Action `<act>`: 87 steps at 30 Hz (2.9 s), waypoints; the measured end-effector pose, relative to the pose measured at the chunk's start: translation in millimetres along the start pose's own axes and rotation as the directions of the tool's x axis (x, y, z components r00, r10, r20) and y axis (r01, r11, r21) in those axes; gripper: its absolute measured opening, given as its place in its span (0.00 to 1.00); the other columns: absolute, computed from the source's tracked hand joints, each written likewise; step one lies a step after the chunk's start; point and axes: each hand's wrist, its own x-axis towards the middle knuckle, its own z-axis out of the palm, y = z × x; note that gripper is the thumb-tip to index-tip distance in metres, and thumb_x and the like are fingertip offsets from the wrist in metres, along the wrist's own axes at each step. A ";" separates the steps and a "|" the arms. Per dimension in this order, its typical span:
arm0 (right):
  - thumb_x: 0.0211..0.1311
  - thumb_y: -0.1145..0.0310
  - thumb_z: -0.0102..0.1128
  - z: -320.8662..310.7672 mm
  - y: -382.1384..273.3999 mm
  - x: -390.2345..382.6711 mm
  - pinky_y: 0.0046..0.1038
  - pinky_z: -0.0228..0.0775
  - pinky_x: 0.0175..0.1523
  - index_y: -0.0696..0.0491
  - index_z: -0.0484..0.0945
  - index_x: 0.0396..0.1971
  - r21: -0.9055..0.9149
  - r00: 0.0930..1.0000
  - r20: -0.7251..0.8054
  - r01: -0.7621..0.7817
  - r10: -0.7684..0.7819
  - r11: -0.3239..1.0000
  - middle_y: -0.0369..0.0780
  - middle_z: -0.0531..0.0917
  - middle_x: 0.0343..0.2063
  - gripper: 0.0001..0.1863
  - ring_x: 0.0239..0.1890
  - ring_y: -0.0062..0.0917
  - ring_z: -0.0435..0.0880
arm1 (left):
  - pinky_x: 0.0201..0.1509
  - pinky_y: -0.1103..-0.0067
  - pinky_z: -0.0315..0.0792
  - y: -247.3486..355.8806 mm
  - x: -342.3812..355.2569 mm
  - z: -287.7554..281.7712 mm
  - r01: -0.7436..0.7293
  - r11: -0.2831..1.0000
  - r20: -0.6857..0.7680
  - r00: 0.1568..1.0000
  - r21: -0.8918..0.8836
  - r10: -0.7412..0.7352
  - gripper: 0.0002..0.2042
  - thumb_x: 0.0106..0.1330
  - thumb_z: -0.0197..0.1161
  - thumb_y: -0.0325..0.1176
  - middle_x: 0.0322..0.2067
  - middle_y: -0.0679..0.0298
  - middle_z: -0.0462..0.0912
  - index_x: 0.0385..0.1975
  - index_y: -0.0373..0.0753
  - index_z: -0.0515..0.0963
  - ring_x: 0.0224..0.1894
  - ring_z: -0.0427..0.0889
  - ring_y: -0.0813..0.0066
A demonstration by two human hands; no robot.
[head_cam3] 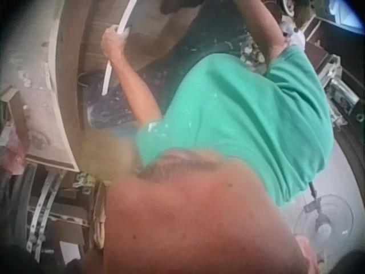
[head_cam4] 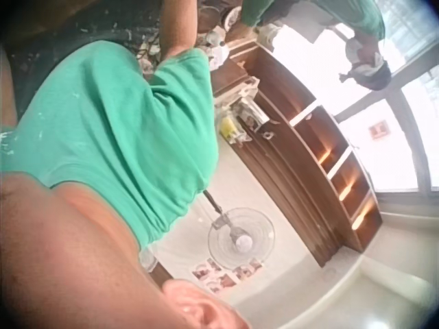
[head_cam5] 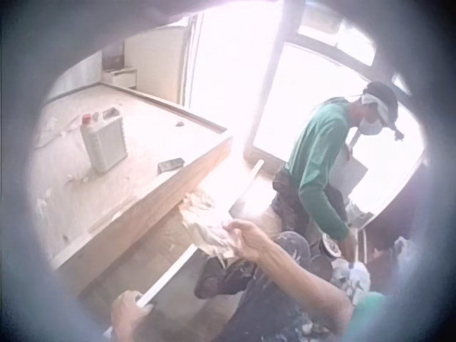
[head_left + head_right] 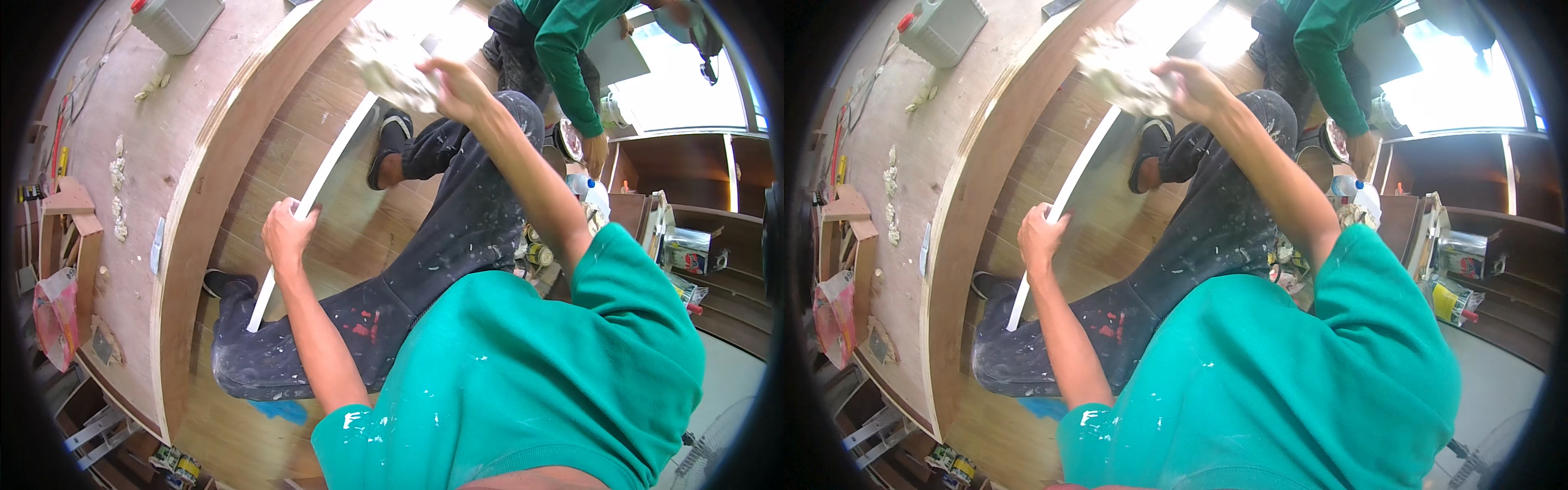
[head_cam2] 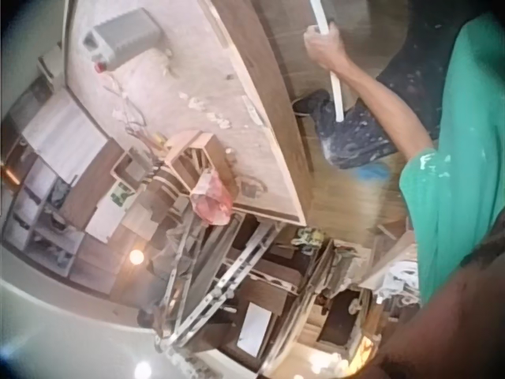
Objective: The person is sitting on the floor and applying a white strip of molding to the edge of a curved wooden structure. They use a cloth to wipe the surface and a scraper tool to smooth the strip into place.
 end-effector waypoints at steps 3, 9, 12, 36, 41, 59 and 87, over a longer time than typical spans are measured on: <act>0.64 0.73 0.66 4.7 17.5 -55.2 0.38 0.84 0.57 0.58 0.77 0.50 0.038 0.969 -0.231 0.101 -0.090 0.994 0.44 0.84 0.45 0.16 0.48 0.33 0.87 | 0.49 0.59 0.77 3.5 2.9 4.7 -0.021 1.000 0.009 1.000 -0.011 0.021 0.22 0.57 0.75 0.54 0.39 0.54 0.86 0.37 0.39 0.85 0.44 0.85 0.49; 0.64 0.77 0.63 5.2 19.3 -37.3 0.31 0.77 0.54 0.58 0.76 0.52 -0.407 0.885 -0.232 0.289 -0.404 0.867 0.42 0.82 0.46 0.16 0.50 0.28 0.82 | 0.48 0.59 0.77 2.5 -1.2 2.0 -0.009 1.000 0.005 1.000 -0.019 0.009 0.22 0.57 0.76 0.54 0.38 0.55 0.86 0.36 0.39 0.85 0.44 0.85 0.50; 0.70 0.75 0.56 -8.5 26.3 -4.2 0.28 0.75 0.53 0.59 0.75 0.55 -0.680 0.871 -0.187 0.219 -0.455 0.700 0.41 0.80 0.48 0.15 0.49 0.26 0.80 | 0.49 0.60 0.77 1.6 -1.7 2.4 -0.001 1.000 0.001 1.000 -0.009 0.001 0.22 0.56 0.76 0.54 0.39 0.56 0.86 0.36 0.40 0.85 0.45 0.85 0.51; 0.62 0.69 0.54 -34.2 7.9 95.8 0.53 0.54 0.80 0.80 0.65 0.62 -0.159 0.971 0.107 0.228 0.213 -0.961 0.68 0.69 0.65 0.34 0.74 0.65 0.62 | 0.45 0.58 0.74 -11.1 -7.7 8.8 -0.030 0.999 -0.060 0.998 0.015 0.031 0.20 0.57 0.78 0.51 0.34 0.56 0.83 0.33 0.39 0.84 0.40 0.83 0.49; 0.67 0.64 0.54 -248.9 -127.8 167.1 0.51 0.76 0.58 0.65 0.77 0.56 -0.132 0.942 0.332 0.095 0.046 -0.987 0.59 0.81 0.49 0.24 0.56 0.54 0.81 | 0.42 0.58 0.73 10.3 15.4 25.3 -0.151 0.988 -0.056 0.987 0.008 0.152 0.20 0.56 0.79 0.51 0.32 0.56 0.80 0.29 0.39 0.81 0.37 0.82 0.49; 0.68 0.62 0.60 -242.6 -280.4 205.6 0.43 0.73 0.61 0.51 0.78 0.54 -0.935 0.728 -0.312 -0.350 -0.611 0.061 0.54 0.79 0.53 0.18 0.56 0.46 0.81 | 0.37 0.60 0.71 15.0 -7.9 1.8 -0.092 0.994 -0.004 0.996 0.054 0.092 0.15 0.54 0.79 0.36 0.27 0.57 0.76 0.27 0.37 0.77 0.31 0.78 0.50; 0.68 0.62 0.65 -210.9 -194.7 196.6 0.44 0.79 0.60 0.56 0.80 0.54 -0.988 0.443 -0.054 -0.154 -0.895 -0.016 0.54 0.76 0.55 0.19 0.52 0.46 0.84 | 0.37 0.60 0.70 17.7 -5.7 7.8 -0.091 0.991 -0.045 0.994 0.097 0.096 0.17 0.54 0.80 0.39 0.27 0.57 0.75 0.26 0.36 0.76 0.32 0.78 0.50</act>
